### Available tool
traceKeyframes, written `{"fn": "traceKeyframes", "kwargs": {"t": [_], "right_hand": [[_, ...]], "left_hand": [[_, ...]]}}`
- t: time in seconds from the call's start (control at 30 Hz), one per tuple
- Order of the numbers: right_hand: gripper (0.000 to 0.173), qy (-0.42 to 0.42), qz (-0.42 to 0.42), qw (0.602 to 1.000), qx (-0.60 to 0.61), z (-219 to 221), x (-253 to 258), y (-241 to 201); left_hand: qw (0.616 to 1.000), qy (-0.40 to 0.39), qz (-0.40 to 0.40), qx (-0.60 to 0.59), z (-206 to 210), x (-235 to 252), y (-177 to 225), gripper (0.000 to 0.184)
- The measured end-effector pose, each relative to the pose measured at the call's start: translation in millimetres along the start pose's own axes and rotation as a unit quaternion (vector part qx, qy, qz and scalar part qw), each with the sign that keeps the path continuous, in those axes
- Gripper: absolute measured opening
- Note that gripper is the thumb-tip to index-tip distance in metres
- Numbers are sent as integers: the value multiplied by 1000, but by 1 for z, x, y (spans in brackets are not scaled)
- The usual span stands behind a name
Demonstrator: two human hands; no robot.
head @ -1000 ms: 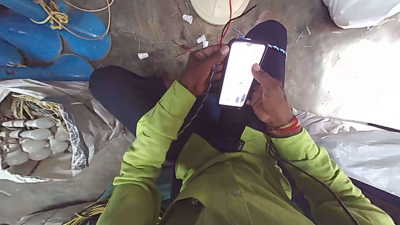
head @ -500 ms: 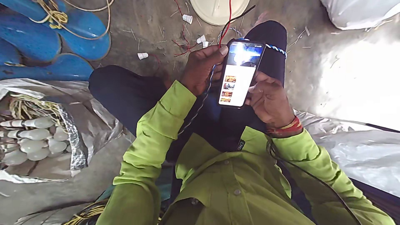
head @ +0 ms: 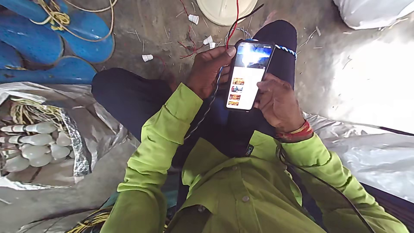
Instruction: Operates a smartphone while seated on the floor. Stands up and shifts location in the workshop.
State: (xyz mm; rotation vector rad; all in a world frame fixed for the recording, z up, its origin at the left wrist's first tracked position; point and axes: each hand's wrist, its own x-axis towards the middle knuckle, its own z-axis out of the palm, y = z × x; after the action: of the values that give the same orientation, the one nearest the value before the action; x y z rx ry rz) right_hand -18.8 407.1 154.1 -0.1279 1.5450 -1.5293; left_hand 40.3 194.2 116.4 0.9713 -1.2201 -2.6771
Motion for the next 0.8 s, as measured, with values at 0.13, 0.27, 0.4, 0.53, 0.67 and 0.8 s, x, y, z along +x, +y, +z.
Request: {"fn": "traceKeyframes", "kwargs": {"t": [0.13, 0.27, 0.4, 0.53, 0.67, 0.8], "right_hand": [[53, -6, 23, 999, 29, 1, 2, -4], [58, -40, 29, 997, 59, -5, 9, -5], [58, -14, 53, 997, 56, -6, 11, -7], [55, 10, 68, 997, 36, -10, 23, -12], [48, 37, 44, 998, 35, -10, 35, -36], [47, 28, -39, 999, 23, -17, 43, -86]], "left_hand": [[1000, -7, -1, 11, -1, 0, 1, 20], [997, -35, -6, 74, -2, -1, 3, 18], [994, -51, 3, 92, -5, 3, -4, 16], [995, -29, -30, 85, -4, 3, -1, 18], [996, -8, -77, 48, -3, 7, 1, 21], [989, -36, -111, 95, -8, 15, -12, 30]]}}
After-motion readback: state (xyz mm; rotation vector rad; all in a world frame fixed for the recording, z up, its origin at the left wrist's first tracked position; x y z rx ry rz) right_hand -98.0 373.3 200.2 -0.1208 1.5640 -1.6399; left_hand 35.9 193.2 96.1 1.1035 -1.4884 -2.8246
